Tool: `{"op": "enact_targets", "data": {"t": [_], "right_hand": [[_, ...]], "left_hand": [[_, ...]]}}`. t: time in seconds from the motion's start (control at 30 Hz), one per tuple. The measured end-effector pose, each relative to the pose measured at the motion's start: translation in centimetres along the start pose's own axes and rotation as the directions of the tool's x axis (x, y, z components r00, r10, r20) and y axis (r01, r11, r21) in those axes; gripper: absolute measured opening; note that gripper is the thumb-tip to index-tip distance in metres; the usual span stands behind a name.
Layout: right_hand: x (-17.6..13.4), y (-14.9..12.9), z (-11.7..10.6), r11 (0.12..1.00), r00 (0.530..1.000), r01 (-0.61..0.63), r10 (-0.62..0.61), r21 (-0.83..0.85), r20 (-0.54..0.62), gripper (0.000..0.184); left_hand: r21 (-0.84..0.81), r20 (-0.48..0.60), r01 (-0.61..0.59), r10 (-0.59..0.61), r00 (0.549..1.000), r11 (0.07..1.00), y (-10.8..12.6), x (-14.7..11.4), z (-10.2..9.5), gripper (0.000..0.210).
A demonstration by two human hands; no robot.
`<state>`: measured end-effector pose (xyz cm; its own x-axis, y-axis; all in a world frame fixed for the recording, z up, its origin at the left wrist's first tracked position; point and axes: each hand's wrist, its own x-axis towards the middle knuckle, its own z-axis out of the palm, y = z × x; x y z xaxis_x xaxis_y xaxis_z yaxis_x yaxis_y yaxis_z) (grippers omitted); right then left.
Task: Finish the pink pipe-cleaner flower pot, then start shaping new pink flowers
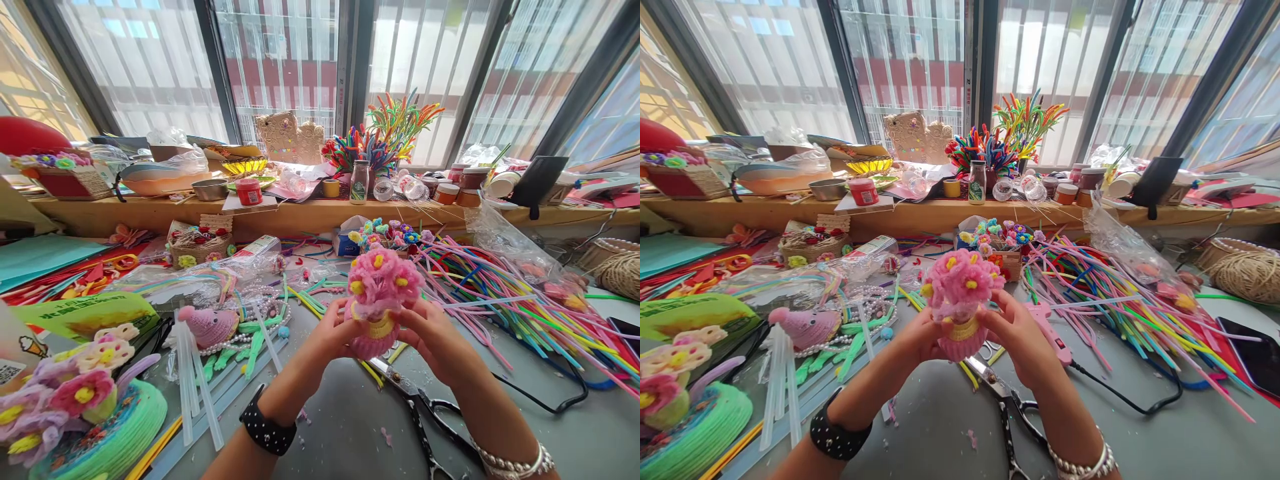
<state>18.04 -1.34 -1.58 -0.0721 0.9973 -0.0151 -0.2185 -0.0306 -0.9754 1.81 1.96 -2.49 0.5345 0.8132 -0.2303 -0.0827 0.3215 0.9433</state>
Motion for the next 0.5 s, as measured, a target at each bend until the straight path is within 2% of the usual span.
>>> {"op": "enact_targets", "data": {"t": [0.23,0.37,0.5], "right_hand": [[0.0,-0.1,0.2,0.997,0.992,0.065,-0.061,0.032,-0.108,0.029],[0.0,-0.1,0.5,0.997,0.978,0.071,-0.065,0.026,-0.199,0.029],[-0.1,-0.1,0.8,0.997,0.981,0.063,-0.054,0.046,-0.188,0.03]], "left_hand": [[-0.251,-0.082,-0.051,0.031,0.996,0.967,0.8,-0.5,0.3,0.064],[-0.301,0.0,-0.066,0.069,0.998,0.951,1.1,-0.8,0.6,0.042],[-0.262,0.026,-0.116,0.128,0.991,0.958,1.1,-0.9,0.9,0.034]]}}
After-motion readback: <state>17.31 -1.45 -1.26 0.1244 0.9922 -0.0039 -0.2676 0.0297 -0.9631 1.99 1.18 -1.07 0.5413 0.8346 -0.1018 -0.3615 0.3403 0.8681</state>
